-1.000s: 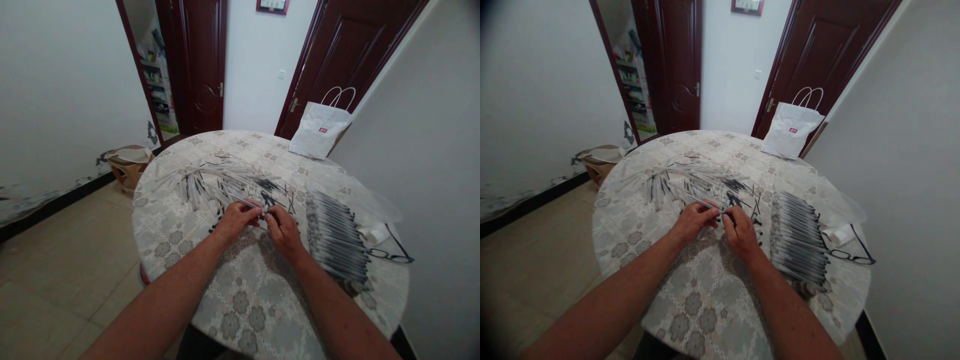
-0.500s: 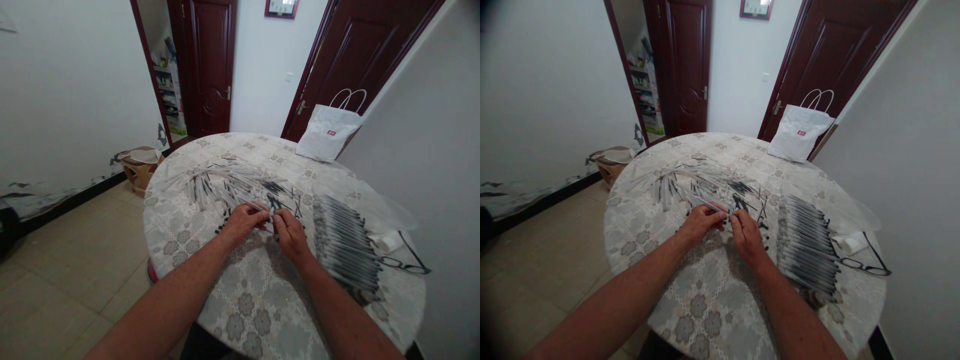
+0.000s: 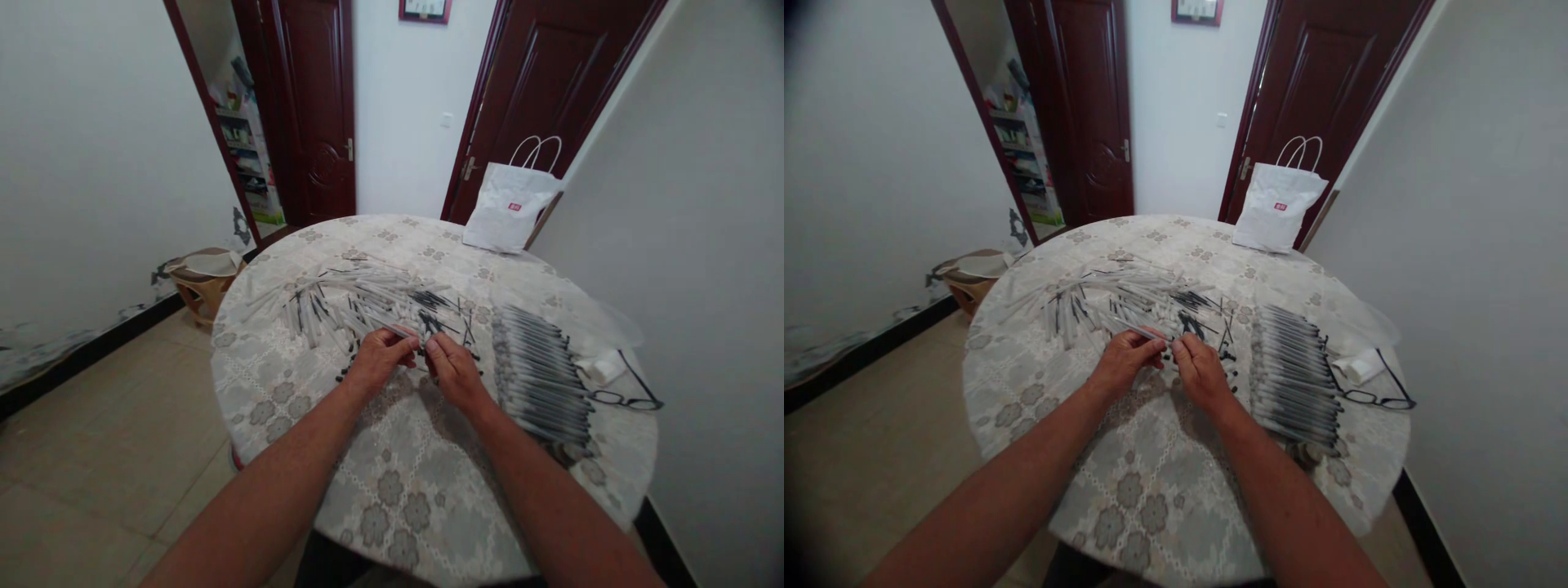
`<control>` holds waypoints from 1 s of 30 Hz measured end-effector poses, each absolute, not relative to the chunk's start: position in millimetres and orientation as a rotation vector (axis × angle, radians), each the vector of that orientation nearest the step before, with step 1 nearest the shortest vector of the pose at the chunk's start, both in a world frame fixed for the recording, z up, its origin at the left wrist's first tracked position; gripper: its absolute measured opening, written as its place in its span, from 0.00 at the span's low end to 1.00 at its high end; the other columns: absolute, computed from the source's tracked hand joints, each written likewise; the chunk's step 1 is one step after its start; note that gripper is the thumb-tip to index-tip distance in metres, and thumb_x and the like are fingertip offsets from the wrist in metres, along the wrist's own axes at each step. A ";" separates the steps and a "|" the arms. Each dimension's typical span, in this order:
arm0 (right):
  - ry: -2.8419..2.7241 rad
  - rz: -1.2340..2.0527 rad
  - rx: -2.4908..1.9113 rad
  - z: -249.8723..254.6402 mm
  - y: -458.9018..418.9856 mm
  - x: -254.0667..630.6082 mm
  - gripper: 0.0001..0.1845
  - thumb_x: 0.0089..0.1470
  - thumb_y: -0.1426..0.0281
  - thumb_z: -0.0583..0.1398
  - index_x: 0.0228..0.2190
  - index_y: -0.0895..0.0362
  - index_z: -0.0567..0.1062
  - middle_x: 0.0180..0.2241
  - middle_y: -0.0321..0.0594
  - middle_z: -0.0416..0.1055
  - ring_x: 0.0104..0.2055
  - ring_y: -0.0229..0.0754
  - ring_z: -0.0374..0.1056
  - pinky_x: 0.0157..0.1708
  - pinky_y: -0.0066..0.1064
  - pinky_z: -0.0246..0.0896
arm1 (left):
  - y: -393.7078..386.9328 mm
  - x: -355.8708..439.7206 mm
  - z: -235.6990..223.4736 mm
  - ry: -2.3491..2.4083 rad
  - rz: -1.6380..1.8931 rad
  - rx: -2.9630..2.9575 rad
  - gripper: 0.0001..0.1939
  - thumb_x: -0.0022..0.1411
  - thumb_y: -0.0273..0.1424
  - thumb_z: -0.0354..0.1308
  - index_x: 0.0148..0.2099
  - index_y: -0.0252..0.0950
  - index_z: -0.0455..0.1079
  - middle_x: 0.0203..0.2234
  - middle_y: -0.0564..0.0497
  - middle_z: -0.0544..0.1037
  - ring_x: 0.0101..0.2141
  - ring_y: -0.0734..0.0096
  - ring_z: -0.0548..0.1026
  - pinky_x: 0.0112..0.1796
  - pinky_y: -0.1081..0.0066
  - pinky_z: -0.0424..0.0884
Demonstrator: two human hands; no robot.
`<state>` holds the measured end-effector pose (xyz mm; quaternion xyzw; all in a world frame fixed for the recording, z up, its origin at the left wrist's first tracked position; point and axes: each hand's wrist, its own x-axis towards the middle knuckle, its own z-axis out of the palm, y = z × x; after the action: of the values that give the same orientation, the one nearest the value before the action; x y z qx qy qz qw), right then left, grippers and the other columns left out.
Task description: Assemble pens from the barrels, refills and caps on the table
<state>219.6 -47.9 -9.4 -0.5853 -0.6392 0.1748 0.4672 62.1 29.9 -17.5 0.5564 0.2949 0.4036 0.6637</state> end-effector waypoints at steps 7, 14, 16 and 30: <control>-1.538 0.426 -1.374 -10.3 -42.5 230.3 0.10 0.65 0.63 0.56 0.39 0.54 0.75 0.30 0.35 0.73 0.31 0.39 0.67 0.32 0.29 0.59 | 32.3 60.7 -10.7 0.728 0.805 1.673 0.16 0.62 0.42 0.62 0.43 0.34 0.79 0.34 0.47 0.82 0.34 0.65 0.78 0.33 0.69 0.75; -1.094 0.156 -1.374 -14.6 -34.0 245.2 0.14 0.64 0.59 0.56 0.40 0.56 0.74 0.32 0.37 0.74 0.34 0.41 0.68 0.35 0.30 0.62 | 23.5 70.3 -18.2 0.828 0.547 2.611 0.14 0.63 0.28 0.59 0.50 0.37 0.77 0.43 0.44 0.81 0.45 0.58 0.78 0.46 0.63 0.71; -1.068 0.145 -1.361 -14.8 -32.9 247.1 0.14 0.64 0.59 0.56 0.41 0.56 0.74 0.32 0.37 0.74 0.35 0.42 0.69 0.36 0.30 0.63 | 19.6 77.3 -22.2 0.848 0.383 2.814 0.13 0.64 0.26 0.57 0.48 0.37 0.77 0.42 0.42 0.79 0.44 0.55 0.77 0.45 0.62 0.71; -0.917 0.322 -1.267 -15.5 -27.5 247.6 0.16 0.61 0.56 0.58 0.41 0.56 0.73 0.30 0.36 0.75 0.26 0.37 0.68 0.28 0.28 0.64 | 30.9 71.4 -29.0 0.920 0.828 2.325 0.12 0.67 0.29 0.53 0.49 0.36 0.74 0.41 0.42 0.78 0.43 0.61 0.76 0.46 0.63 0.71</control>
<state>247.6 -27.5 -15.5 -0.5683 -0.4114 0.1446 0.6977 71.4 30.9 -29.0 0.8543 0.3382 0.3044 0.2513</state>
